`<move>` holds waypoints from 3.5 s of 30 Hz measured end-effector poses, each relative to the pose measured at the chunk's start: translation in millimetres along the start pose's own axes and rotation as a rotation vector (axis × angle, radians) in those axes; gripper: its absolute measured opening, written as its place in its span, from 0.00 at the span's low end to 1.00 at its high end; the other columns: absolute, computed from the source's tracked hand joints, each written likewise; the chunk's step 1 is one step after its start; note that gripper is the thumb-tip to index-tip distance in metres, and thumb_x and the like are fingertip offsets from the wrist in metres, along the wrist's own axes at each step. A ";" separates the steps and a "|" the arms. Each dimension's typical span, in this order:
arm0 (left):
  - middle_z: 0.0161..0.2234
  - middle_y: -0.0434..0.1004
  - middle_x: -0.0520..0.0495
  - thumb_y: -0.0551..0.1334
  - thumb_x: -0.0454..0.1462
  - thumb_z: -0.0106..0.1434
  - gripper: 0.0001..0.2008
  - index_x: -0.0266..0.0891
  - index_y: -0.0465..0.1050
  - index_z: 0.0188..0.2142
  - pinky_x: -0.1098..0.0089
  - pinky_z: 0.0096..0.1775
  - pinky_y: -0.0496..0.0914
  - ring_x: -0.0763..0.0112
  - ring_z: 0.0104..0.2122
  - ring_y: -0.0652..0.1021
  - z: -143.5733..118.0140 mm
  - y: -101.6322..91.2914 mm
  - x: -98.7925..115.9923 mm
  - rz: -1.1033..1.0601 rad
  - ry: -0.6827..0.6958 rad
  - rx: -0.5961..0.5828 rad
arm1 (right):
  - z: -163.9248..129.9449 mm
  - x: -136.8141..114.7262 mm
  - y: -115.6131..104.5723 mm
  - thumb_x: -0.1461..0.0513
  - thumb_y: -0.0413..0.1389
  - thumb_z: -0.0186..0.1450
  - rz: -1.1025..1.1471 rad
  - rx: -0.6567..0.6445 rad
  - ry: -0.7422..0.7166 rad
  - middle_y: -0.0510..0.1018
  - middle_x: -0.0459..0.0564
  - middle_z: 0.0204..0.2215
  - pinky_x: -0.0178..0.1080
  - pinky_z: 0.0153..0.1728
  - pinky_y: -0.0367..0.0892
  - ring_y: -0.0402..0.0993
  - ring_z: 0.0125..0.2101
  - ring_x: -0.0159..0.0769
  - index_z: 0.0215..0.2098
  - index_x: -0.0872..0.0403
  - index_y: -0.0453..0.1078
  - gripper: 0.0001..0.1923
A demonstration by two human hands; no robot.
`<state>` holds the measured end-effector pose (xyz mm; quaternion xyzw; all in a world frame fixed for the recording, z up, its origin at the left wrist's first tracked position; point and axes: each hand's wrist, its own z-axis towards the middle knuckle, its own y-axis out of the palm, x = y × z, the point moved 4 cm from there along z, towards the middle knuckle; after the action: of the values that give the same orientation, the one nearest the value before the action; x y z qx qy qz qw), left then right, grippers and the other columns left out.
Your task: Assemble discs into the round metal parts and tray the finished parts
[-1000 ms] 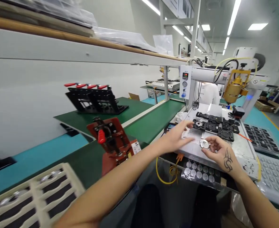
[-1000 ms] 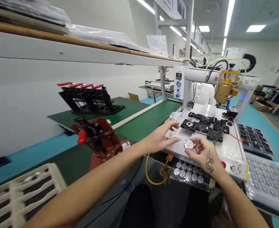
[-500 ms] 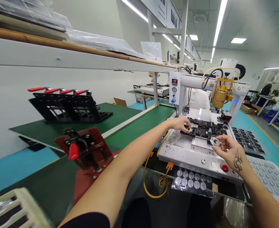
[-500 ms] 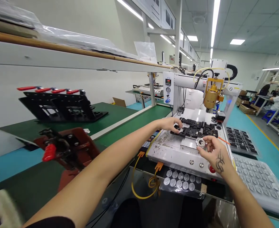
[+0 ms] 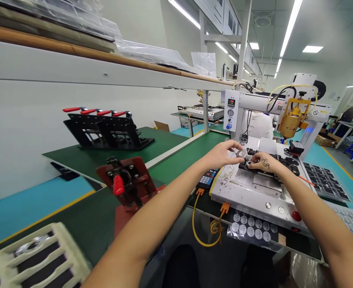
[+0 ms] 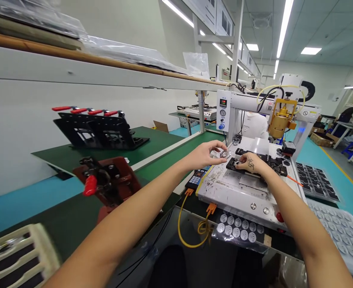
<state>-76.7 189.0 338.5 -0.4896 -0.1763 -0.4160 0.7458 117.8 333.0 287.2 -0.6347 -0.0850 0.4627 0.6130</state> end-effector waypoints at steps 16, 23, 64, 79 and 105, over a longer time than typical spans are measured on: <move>0.52 0.80 0.46 0.73 0.46 0.62 0.20 0.45 0.77 0.51 0.56 0.57 0.74 0.60 0.51 0.78 -80.0 -9.5 16.4 -0.063 -0.026 0.088 | -3.3 -7.2 8.1 0.52 0.67 0.69 -0.208 0.109 -0.074 0.81 0.54 0.35 0.44 0.46 0.70 0.77 0.39 0.46 0.39 0.51 0.85 0.12; 0.48 0.83 0.43 0.75 0.46 0.60 0.22 0.43 0.77 0.52 0.56 0.57 0.78 0.58 0.49 0.82 -123.0 15.3 37.3 -0.125 -0.066 0.140 | -116.8 -6.7 -32.8 0.54 0.51 0.79 -0.193 0.467 -0.025 0.79 0.59 0.47 0.51 0.59 0.65 0.73 0.52 0.51 0.57 0.54 0.78 0.19; 0.71 0.71 0.42 0.75 0.40 0.60 0.18 0.45 0.75 0.48 0.56 0.71 0.61 0.54 0.74 0.65 -147.3 245.5 -44.0 -0.334 -0.142 -0.680 | -317.7 58.3 168.4 0.60 0.55 0.76 0.139 0.351 0.049 0.83 0.58 0.40 0.55 0.48 0.77 0.80 0.41 0.50 0.44 0.49 0.82 0.12; 0.44 0.82 0.45 0.72 0.37 0.63 0.18 0.40 0.74 0.51 0.61 0.49 0.77 0.63 0.41 0.81 -169.1 219.5 4.1 -0.445 -0.223 -0.221 | -335.1 2.7 97.0 0.49 0.61 0.75 0.725 0.454 0.494 0.76 0.44 0.28 0.38 0.28 0.71 0.73 0.26 0.34 0.48 0.50 0.75 0.14; 0.53 0.87 0.37 0.76 0.44 0.66 0.26 0.36 0.80 0.60 0.49 0.59 0.80 0.48 0.56 0.85 -234.7 162.3 35.5 -1.267 -0.759 0.107 | -291.6 -47.2 120.0 0.48 0.66 0.71 1.273 -0.022 0.528 0.74 0.42 0.22 0.34 0.20 0.62 0.66 0.19 0.29 0.35 0.51 0.71 0.17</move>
<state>39.2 -4.4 159.9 -0.3670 -0.6909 -0.5596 0.2734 238.0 69.0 154.9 -0.6587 0.4520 0.5615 0.2155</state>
